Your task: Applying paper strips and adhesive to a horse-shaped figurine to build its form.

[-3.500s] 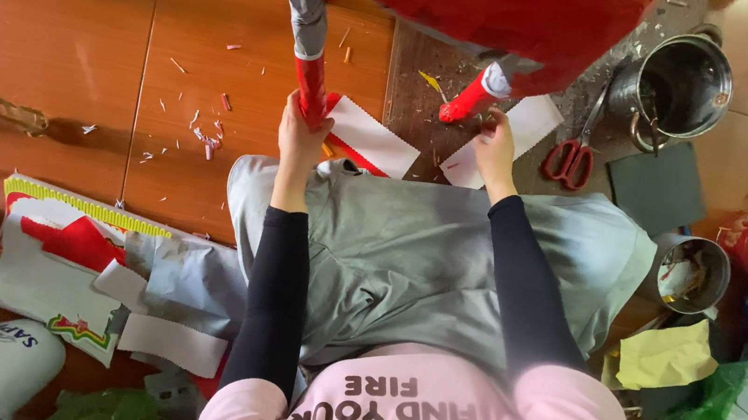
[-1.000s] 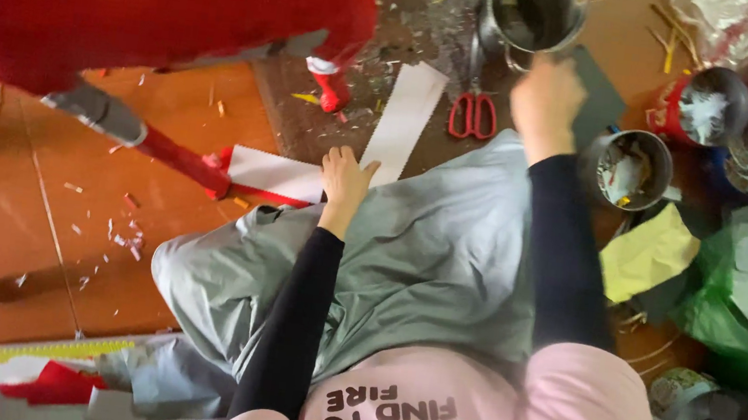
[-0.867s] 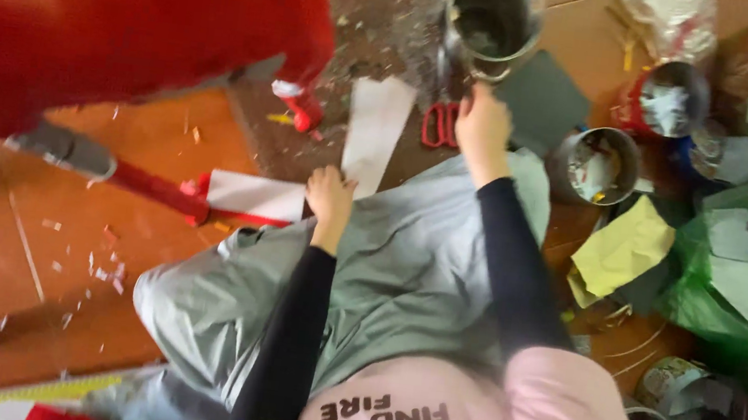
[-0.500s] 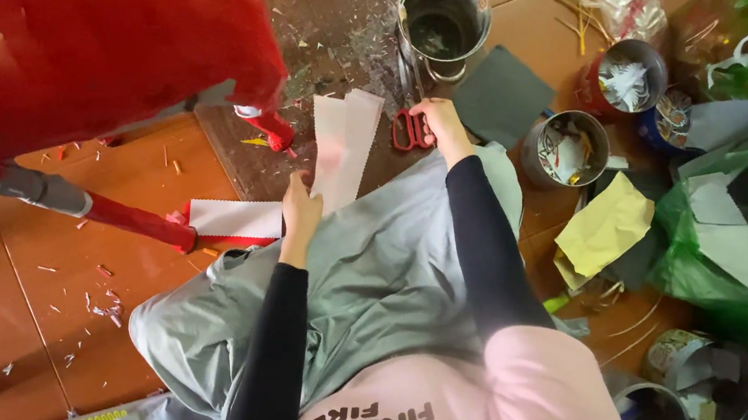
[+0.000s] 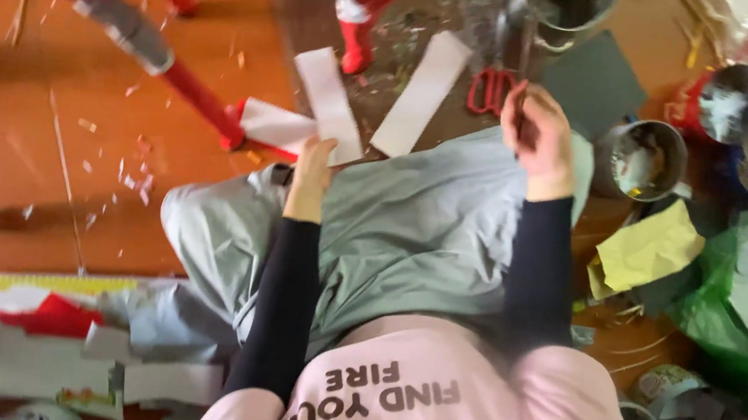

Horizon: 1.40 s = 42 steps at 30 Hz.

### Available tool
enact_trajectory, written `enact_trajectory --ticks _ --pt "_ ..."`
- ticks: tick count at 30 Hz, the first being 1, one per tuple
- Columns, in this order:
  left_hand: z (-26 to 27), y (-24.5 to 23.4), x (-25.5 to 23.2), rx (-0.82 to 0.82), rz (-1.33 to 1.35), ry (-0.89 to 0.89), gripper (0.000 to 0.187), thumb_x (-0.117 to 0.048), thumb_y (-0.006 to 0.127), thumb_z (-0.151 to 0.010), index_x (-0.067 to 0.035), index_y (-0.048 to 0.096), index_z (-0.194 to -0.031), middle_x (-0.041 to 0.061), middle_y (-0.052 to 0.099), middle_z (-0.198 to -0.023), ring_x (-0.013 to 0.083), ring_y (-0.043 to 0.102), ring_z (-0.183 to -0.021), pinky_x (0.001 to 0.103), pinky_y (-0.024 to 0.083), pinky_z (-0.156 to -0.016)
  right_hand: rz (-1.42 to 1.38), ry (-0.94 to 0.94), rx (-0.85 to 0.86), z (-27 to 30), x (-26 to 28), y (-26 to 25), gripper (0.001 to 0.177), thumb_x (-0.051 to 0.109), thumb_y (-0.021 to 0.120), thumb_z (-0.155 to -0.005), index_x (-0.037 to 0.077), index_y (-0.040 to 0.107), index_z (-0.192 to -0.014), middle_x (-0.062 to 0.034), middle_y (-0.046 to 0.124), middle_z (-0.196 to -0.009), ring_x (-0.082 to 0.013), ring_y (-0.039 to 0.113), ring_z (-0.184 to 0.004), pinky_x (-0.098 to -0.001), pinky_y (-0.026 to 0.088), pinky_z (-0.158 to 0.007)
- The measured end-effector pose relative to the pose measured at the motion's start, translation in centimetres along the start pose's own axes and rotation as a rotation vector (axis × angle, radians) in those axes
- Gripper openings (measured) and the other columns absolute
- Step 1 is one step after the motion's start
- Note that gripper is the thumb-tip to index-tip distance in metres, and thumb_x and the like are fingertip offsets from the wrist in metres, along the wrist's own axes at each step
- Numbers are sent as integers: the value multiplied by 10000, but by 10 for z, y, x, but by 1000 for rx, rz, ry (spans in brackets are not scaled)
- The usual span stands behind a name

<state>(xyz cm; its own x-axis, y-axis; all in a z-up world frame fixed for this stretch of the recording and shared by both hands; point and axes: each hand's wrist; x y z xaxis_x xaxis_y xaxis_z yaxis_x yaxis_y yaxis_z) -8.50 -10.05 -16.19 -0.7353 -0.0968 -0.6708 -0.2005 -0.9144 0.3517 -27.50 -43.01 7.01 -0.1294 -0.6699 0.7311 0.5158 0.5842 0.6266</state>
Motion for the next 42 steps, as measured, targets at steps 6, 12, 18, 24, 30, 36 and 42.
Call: enact_trajectory --ticks 6,12,18,24,30,36,42 --pt "1 20 11 110 15 -50 286 -77 574 -923 -31 681 -1184 113 732 -1003 277 726 -843 457 607 -655 673 429 194 12 -62 55 248 110 533 -1049 44 726 -1189 4 616 -809 -64 485 -571 -213 310 -435" --pt "15 32 3 103 95 -130 339 -39 526 -896 -27 607 -1225 130 707 -1025 298 731 -855 469 628 -678 1688 -404 311 -37 -167 87 396 34 525 -952 107 677 -1311 -223 693 -896 -415 674 -813 -506 525 -685" --pt "-4 27 22 48 59 -174 365 -30 511 -878 -74 591 -1231 87 703 -1014 274 708 -851 493 622 -652 1936 -264 220 -65 -216 102 345 111 488 -994 77 598 -1320 -245 675 -864 -441 681 -828 -546 531 -715" --pt "-9 31 27 109 105 -74 319 -16 515 -861 50 658 -1138 134 744 -962 275 737 -797 449 625 -671 1961 -230 100 -65 -243 86 467 100 497 -963 -21 478 -1413 -281 662 -880 -451 688 -810 -530 547 -692" --pt "-11 17 34 181 154 -109 221 -103 600 -1011 66 629 -1151 129 659 -888 254 639 -712 459 564 -595 1921 -248 181 -55 -239 114 495 91 500 -971 -24 444 -1450 -298 648 -972 -461 686 -812 -518 556 -691" --pt "1 30 1 192 297 -258 305 -39 466 -949 18 595 -1220 140 721 -1072 319 739 -932 528 648 -768 1639 -516 147 10 -145 131 385 91 606 -975 122 631 -1358 -168 638 -993 -390 655 -823 -493 520 -669" --pt "1 25 -3 222 445 -146 165 -48 496 -953 -38 598 -1082 81 675 -1012 266 705 -937 526 666 -759 1751 -392 137 105 -116 96 306 73 631 -985 126 690 -1280 -166 678 -883 -400 658 -767 -495 519 -649"
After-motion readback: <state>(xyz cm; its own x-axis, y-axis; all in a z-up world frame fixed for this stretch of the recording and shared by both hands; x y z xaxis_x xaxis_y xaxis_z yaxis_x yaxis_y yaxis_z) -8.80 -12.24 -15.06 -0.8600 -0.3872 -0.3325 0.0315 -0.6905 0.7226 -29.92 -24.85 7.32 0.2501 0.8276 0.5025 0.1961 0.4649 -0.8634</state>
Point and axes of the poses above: each hand's wrist, its own z-axis away from the middle knuckle, its own y-axis out of the palm, x = y × z
